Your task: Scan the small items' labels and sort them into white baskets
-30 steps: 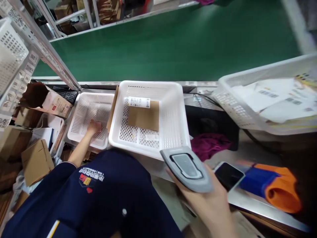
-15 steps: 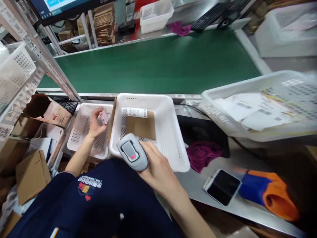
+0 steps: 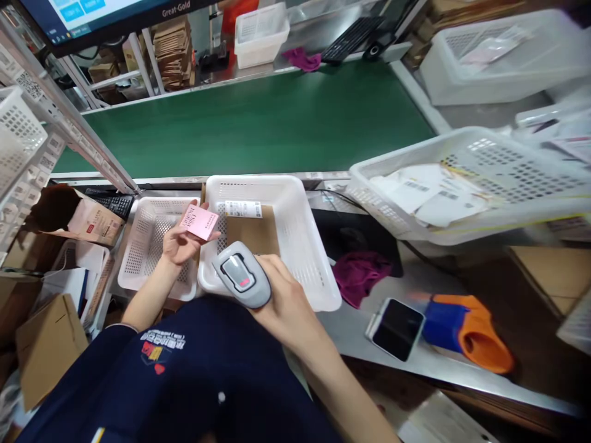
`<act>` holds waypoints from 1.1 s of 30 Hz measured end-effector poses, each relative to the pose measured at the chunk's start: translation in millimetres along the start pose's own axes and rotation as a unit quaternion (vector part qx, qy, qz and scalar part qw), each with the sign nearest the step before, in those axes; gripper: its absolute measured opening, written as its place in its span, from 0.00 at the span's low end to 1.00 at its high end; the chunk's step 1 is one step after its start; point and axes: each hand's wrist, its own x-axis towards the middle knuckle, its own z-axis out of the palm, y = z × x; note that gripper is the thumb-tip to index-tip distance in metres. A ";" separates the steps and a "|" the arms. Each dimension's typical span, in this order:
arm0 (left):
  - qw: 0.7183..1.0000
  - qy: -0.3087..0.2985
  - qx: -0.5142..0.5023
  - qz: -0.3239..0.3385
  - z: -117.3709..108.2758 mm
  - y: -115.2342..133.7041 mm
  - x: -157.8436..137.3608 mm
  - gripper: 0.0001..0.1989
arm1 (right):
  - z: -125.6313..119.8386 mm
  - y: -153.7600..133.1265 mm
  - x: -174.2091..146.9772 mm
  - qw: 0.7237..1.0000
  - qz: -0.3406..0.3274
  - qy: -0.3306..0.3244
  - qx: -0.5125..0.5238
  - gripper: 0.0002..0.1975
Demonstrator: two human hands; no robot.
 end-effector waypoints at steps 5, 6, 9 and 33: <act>0.991 0.106 -0.048 -0.066 4.2 5.6 1.1 0.23 | -1.1 5.7 -4.7 1.000 -0.011 -0.001 0.029 0.25; 0.989 0.113 -0.048 -0.082 4.8 6.5 1.4 0.21 | -1.3 6.4 -5.5 0.999 -0.013 0.000 0.033 0.25; 0.987 0.121 -0.022 -0.106 7.3 7.0 2.2 0.14 | -2.3 6.8 -6.1 0.999 -0.024 -0.001 0.046 0.27; 0.825 -0.097 0.550 -0.081 3.0 -19.6 -19.9 0.52 | -35.7 40.8 -34.8 0.979 0.149 0.096 0.104 0.18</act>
